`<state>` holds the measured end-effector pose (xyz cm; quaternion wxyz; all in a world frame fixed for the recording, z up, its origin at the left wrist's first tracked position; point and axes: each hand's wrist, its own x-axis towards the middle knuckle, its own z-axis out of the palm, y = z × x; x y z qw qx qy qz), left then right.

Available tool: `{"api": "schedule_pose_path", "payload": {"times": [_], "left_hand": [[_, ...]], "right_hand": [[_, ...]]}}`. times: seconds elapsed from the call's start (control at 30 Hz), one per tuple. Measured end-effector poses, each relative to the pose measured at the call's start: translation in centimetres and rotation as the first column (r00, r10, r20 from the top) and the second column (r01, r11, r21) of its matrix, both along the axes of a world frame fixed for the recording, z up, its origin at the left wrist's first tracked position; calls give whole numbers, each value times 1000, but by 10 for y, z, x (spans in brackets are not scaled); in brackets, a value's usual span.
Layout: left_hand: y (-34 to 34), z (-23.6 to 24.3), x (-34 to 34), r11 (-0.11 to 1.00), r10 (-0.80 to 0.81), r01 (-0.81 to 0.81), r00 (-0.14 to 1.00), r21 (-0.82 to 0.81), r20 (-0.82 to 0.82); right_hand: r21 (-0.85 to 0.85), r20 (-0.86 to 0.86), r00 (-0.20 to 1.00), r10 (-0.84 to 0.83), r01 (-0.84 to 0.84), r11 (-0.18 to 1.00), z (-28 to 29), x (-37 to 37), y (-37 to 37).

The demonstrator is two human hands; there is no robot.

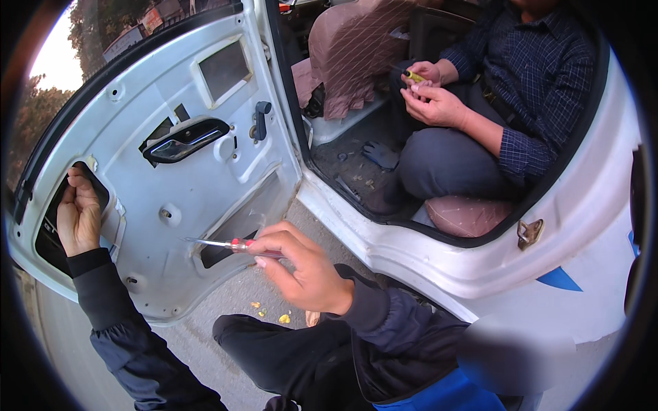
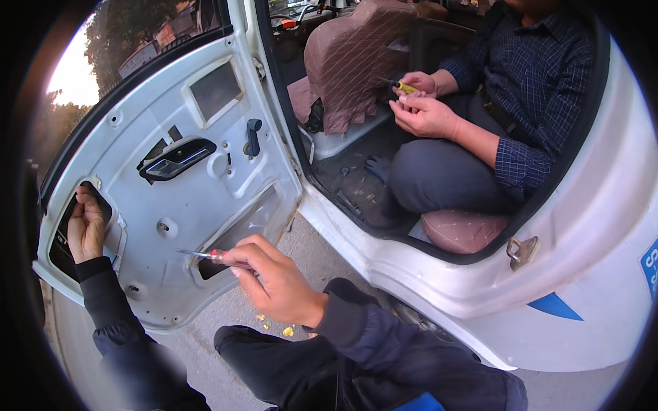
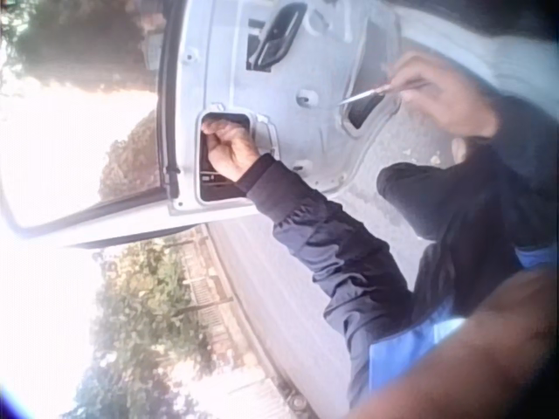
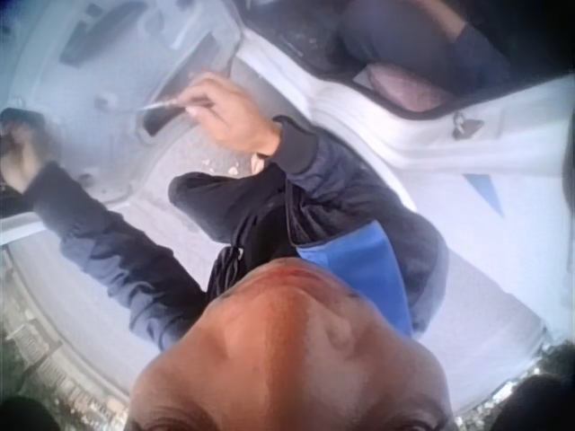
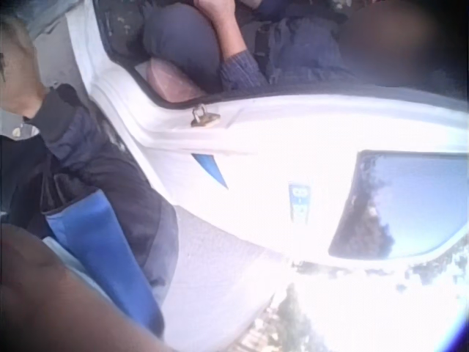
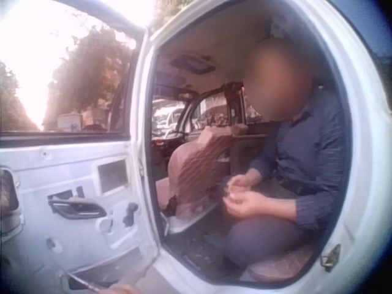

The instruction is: The person removes the plastic moisture barrier from the car door, then uses a screwdriver and pliers to detach the door handle mechanism. They disconnect the linkage and remove the handle assembly from the door.

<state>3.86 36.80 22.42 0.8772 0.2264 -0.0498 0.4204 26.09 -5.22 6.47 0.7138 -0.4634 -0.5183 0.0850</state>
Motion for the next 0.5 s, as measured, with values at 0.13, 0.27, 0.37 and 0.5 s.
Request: {"api": "schedule_pose_path", "payload": {"times": [0.13, 0.27, 0.37, 0.5], "left_hand": [[-7, 3, 2, 999, -46, 46, 999, -14, 5], [-25, 8, 12, 961, -204, 203, 979, -190, 14], [-48, 11, 19, 993, -11, 4, 998, -115, -67], [-61, 15, 28, 964, 256, -262, 960, -42, -114]], "right_hand": [[-47, -176, 984, -7, -1, 999, -12, 1, -4], [-91, -363, 932, 0, -36, 995, -23, 3, -9], [4, -480, 876, 40, -43, 999, -27, 6, -15], [29, -493, 868, 54, -46, 999, -29, 10, -20]]}}
